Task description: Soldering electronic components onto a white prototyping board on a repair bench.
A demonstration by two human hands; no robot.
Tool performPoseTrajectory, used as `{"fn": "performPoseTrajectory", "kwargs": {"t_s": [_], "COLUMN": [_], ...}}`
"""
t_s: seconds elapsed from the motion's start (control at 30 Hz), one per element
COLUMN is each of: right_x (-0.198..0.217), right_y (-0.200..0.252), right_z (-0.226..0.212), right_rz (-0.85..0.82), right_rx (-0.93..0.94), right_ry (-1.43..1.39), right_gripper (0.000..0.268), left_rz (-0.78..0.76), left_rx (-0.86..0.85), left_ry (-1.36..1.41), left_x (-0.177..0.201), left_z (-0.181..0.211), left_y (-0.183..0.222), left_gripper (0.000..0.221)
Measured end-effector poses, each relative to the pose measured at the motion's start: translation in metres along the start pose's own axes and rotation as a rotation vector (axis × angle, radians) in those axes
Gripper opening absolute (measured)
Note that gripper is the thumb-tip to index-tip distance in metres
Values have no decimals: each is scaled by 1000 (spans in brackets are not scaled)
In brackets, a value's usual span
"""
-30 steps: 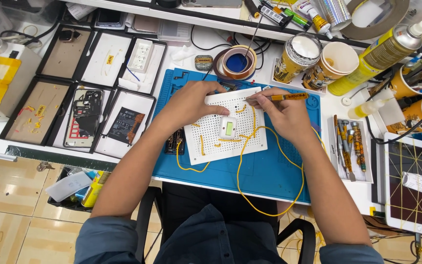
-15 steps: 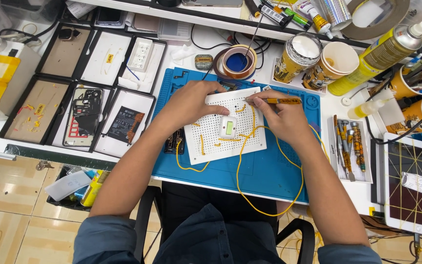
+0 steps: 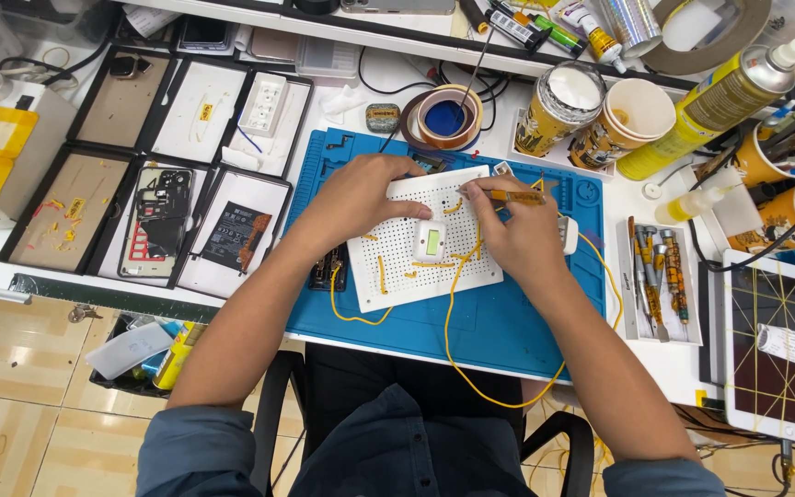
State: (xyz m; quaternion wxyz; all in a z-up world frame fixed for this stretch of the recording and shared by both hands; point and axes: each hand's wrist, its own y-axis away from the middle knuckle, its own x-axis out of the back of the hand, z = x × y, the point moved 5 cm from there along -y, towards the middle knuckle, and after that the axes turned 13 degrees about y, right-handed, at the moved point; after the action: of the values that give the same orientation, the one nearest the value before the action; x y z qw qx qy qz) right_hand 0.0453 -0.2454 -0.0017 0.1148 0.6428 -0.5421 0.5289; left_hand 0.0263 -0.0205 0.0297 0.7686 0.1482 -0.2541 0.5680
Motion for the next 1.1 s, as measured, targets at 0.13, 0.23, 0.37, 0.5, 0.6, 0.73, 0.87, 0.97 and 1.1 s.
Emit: {"fn": "performPoseTrajectory", "kwargs": {"t_s": [0.13, 0.23, 0.37, 0.5, 0.6, 0.73, 0.87, 0.97, 1.1], "right_x": [8, 3, 5, 1, 6, 12, 18, 26, 26], "right_y": [-2, 1, -1, 1, 0, -3, -4, -8, -6], "right_z": [-1, 8, -5, -2, -5, -13, -23, -34, -30], "right_rz": [40, -54, -121, -123, -168, -193, -237, -279, -314], "right_rx": [-14, -125, -113, -69, -52, -31, -12, -19, -71], "right_ry": [-47, -245, -344, -398, -330, -277, -180, -112, -101], "right_gripper": [14, 17, 18, 19, 20, 21, 19, 20, 30], "left_rz": [-2, 4, 2, -33, -24, -19, -25, -25, -26], "left_rx": [0, -3, -13, -8, 9, 4, 12, 16, 12], "left_ry": [12, 23, 30, 79, 88, 76, 68, 69, 68], "left_x": [1, -1, -1, -2, -2, -1, -3, -3, 2], "left_z": [0, -1, -1, 9, 4, 6, 4, 4, 5], "left_y": [0, 0, 0, 6, 9, 9, 9, 9, 7], "left_gripper": [57, 56, 57, 57, 56, 56, 54, 54, 54]}}
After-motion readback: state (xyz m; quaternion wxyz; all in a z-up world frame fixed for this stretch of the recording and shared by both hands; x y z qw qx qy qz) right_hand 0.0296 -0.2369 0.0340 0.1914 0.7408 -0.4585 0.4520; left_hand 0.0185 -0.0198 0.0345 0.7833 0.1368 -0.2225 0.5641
